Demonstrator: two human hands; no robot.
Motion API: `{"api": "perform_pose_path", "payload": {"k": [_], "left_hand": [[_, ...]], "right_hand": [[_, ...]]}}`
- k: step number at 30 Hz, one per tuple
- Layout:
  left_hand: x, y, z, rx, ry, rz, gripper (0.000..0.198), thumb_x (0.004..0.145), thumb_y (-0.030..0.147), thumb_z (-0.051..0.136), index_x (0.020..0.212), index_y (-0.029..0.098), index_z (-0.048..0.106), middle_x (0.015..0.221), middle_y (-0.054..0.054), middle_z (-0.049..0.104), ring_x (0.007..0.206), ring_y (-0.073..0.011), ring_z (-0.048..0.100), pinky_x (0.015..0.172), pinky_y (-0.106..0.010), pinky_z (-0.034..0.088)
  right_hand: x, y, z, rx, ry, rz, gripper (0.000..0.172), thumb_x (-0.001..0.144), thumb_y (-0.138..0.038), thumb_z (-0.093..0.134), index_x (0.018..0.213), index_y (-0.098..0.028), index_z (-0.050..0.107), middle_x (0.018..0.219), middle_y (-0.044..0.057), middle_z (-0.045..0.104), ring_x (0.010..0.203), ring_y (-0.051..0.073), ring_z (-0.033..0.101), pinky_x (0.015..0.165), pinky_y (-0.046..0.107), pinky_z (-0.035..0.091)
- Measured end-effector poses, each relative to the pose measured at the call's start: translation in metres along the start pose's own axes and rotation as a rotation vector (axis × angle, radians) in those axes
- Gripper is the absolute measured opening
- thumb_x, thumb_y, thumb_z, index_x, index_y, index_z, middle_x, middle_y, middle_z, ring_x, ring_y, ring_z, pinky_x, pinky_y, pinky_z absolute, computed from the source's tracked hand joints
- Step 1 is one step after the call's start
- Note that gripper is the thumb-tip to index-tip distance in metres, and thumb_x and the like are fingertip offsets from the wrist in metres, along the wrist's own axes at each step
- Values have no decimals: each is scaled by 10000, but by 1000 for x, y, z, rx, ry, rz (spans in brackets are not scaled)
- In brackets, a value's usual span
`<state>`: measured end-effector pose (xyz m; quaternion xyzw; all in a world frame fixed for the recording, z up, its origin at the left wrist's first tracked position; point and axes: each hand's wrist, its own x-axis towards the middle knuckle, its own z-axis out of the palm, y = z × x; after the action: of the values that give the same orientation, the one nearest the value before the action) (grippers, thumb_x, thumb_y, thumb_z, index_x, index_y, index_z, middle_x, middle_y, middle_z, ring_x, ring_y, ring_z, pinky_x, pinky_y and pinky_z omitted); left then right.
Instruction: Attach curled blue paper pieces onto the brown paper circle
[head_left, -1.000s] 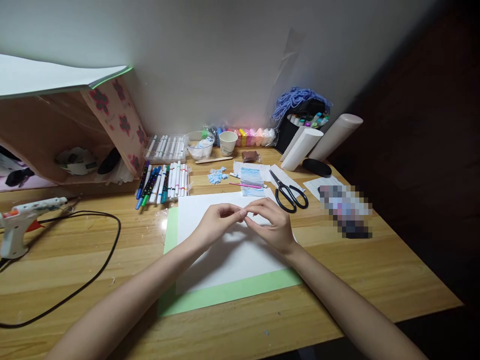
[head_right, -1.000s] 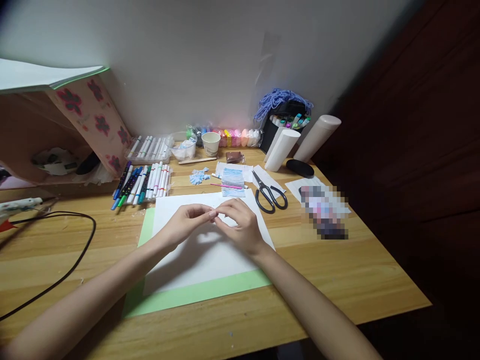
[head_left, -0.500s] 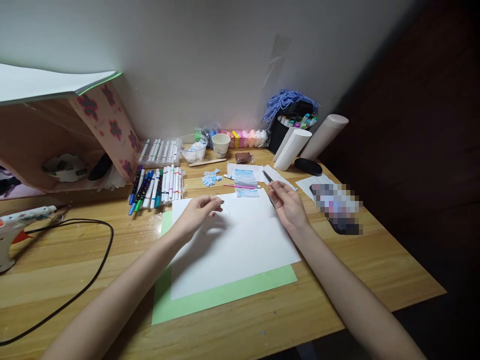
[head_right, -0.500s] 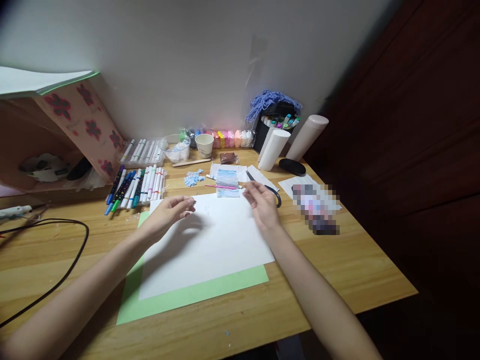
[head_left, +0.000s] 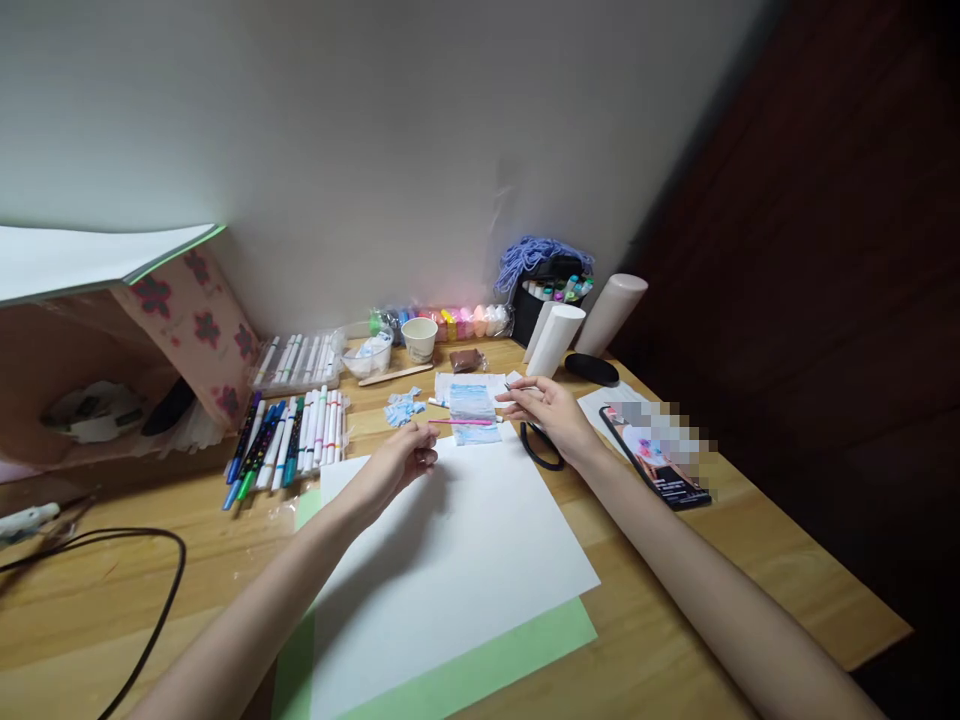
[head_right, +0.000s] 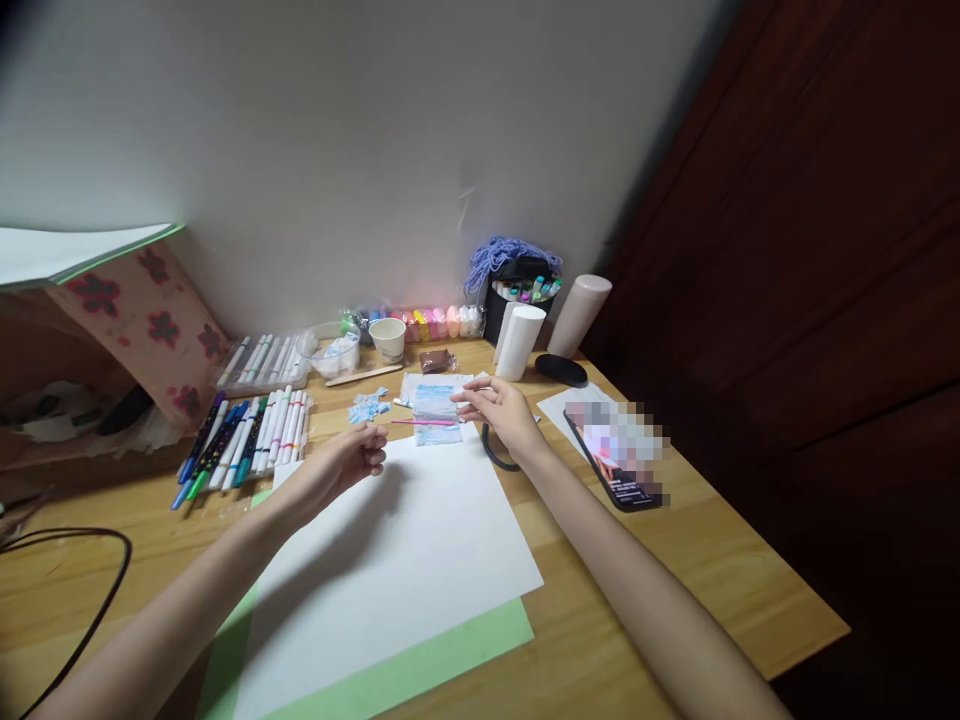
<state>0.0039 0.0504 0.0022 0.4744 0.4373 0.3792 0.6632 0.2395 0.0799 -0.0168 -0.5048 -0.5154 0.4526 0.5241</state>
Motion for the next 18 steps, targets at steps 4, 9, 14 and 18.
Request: {"api": "perform_pose_path", "payload": {"k": [4, 9, 14, 18], "left_hand": [[65, 16, 17, 284, 95, 175, 205, 799, 344, 558, 703, 181, 480, 695, 12, 432, 656, -131, 444, 630, -239, 387], [154, 33, 37, 674, 170, 305, 404, 523, 232, 816, 704, 188, 457, 960, -88, 508, 1135, -304, 431, 901, -316, 351], [211, 31, 40, 1014, 108, 241, 483, 365, 226, 879, 633, 173, 481, 934, -131, 581, 1096, -388, 485, 912, -402, 348], [222, 22, 30, 1180, 54, 267, 432, 470, 373, 840, 754, 173, 582, 923, -109, 615, 981, -321, 559, 833, -353, 390]], "right_hand": [[59, 9, -3, -189, 101, -74, 185, 656, -302, 735, 705, -166, 620, 642, 38, 691, 560, 162, 646, 578, 306, 553], [108, 32, 7, -411, 211, -128, 92, 720, -101, 609, 682, -172, 654, 727, 67, 703, 763, 220, 666, 807, 393, 506], [127, 53, 6, -506, 258, -95, 178, 735, -41, 536, 797, -152, 661, 715, 62, 698, 711, 202, 662, 765, 386, 517], [136, 63, 0, -503, 226, -55, 115, 714, -78, 592, 693, -160, 668, 648, 37, 689, 603, 173, 642, 659, 327, 534]]}}
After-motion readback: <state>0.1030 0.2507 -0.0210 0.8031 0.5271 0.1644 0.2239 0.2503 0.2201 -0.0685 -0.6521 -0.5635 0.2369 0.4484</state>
